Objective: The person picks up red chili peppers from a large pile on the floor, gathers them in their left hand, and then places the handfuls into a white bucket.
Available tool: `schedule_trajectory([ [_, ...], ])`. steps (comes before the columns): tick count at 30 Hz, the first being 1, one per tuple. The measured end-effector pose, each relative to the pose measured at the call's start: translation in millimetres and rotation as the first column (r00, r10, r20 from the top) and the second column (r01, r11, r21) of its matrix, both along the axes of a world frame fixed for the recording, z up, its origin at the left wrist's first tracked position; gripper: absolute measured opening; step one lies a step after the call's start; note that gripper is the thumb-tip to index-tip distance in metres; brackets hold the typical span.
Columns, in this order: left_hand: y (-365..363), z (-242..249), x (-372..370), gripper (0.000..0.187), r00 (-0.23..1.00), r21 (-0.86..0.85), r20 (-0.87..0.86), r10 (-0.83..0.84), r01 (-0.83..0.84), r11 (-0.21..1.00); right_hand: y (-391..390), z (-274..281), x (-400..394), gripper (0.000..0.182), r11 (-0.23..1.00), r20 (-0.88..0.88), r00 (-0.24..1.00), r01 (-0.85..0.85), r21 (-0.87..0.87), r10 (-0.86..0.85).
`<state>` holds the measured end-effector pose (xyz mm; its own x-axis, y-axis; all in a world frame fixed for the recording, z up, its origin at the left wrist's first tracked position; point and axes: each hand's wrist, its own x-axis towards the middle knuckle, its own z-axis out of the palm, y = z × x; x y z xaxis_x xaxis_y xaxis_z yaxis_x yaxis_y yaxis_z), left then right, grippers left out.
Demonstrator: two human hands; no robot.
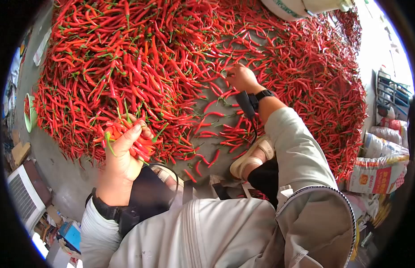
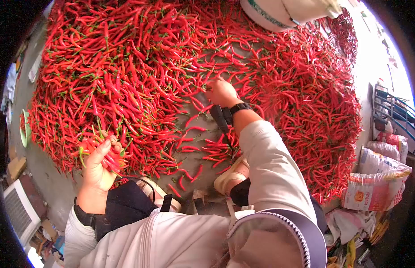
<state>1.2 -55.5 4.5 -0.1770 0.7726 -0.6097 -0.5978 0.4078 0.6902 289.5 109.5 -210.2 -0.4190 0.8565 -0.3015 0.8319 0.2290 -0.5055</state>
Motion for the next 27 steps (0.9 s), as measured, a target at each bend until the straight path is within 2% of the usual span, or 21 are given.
schedule_trajectory([
  [1, -1.2, 4.3, 1.7, 0.02, 1.0, 0.033, 0.018, 0.006, -0.007, 0.999, -3.5, 13.0, -3.4, 0.028, 0.995, -0.153, 0.985, 0.086, 0.042, -0.078],
  [3, -2.7, 11.9, 5.1, 0.021, 1.0, 0.07, 0.016, 0.016, -0.017, 0.997, -4.8, 44.0, -12.5, 0.028, 0.972, -0.245, 0.941, 0.229, -0.047, -0.234],
  [5, 0.9, 19.6, 11.0, 0.02, 1.0, 0.143, -0.021, -0.005, 0.008, 0.99, -9.1, 77.4, -31.6, 0.026, 0.934, -0.369, 0.87, 0.356, 0.014, -0.326],
  [7, 4.8, 19.5, 13.4, 0.018, 0.999, 0.244, 0.003, -0.043, 0.041, 0.969, -20.6, 119.2, -48.5, 0.024, 0.91, -0.49, 0.819, 0.399, 0.111, -0.299],
  [8, 5.8, 24.3, 17.5, 0.018, 1.0, 0.261, -0.004, -0.011, 0.012, 0.965, -25.5, 130.3, -55.4, 0.023, 0.903, -0.538, 0.798, 0.404, 0.144, -0.271],
  [9, 6.9, 23.1, 19.5, 0.016, 1.0, 0.256, 0.013, 0.007, -0.01, 0.967, -38.6, 154.2, -65.5, 0.018, 0.897, -0.65, 0.659, 0.435, -0.079, -0.377],
  [11, 7.7, 18.0, 26.7, 0.015, 0.995, 0.258, 0.095, 0.034, -0.057, 0.965, -64.6, 177.8, -80.4, 0.013, 0.836, -0.785, 0.299, 0.278, -0.472, -0.543],
  [13, 9.0, 6.8, 39.9, 0.014, 0.972, 0.248, 0.233, 0.028, -0.087, 0.965, -103.8, 212.9, -97.9, 0.011, 0.803, -0.796, 0.118, 0.156, -0.576, -0.594],
  [15, 8.2, 6.5, 61.5, 0.012, 0.966, 0.288, 0.252, 0.054, -0.128, 0.949, -131.9, 227.1, -119.6, 0.012, 0.663, -0.67, -0.093, 0.1, -0.742, -0.737],
  [16, 6.8, 5.6, 66.0, 0.011, 0.95, 0.286, 0.313, 0.004, -0.098, 0.953, -146.9, 247.8, -119.6, 0.016, 0.66, -0.673, -0.15, 0.13, -0.74, -0.724],
  [17, 9.2, -1.5, 70.8, 0.01, 0.952, 0.323, 0.305, -0.001, -0.103, 0.941, -151.7, 248.8, -117.6, 0.016, 0.672, -0.684, -0.15, 0.129, -0.729, -0.714],
  [19, -0.9, 39.8, 83.6, 0.011, 0.945, 0.248, 0.322, -0.058, -0.025, 0.969, -155.7, 256.6, -114.5, 0.025, 0.641, -0.642, -0.189, 0.076, -0.764, -0.743],
  [21, 5.6, 49.3, 91.8, 0.012, 0.963, 0.313, 0.267, -0.032, -0.056, 0.948, -159.1, 273.6, -111.2, 0.028, 0.636, -0.638, -0.248, 0.102, -0.765, -0.729],
  [23, 14.1, 62.2, 96.5, 0.013, 0.978, 0.383, 0.211, -0.005, -0.078, 0.921, -156.7, 287.1, -108.1, 0.034, 0.711, -0.629, -0.472, 0.007, -0.703, -0.617],
  [24, 16.3, 75.4, 98.9, 0.01, 0.979, 0.425, 0.187, -0.077, -0.01, 0.905, -156.1, 293.1, -103.1, 0.042, 0.799, -0.707, -0.459, -0.011, -0.601, -0.538],
  [25, 17.4, 87.5, 102.2, 0.01, 0.976, 0.463, 0.16, -0.146, 0.057, 0.885, -156.0, 298.2, -99.3, 0.042, 0.81, -0.715, -0.462, -0.014, -0.586, -0.524],
  [27, 18.5, 104.7, 116.8, 0.009, 0.977, 0.493, 0.151, -0.149, 0.056, 0.868, -157.8, 311.3, -93.2, 0.048, 0.906, -0.875, -0.32, 0.102, -0.412, -0.362],
])
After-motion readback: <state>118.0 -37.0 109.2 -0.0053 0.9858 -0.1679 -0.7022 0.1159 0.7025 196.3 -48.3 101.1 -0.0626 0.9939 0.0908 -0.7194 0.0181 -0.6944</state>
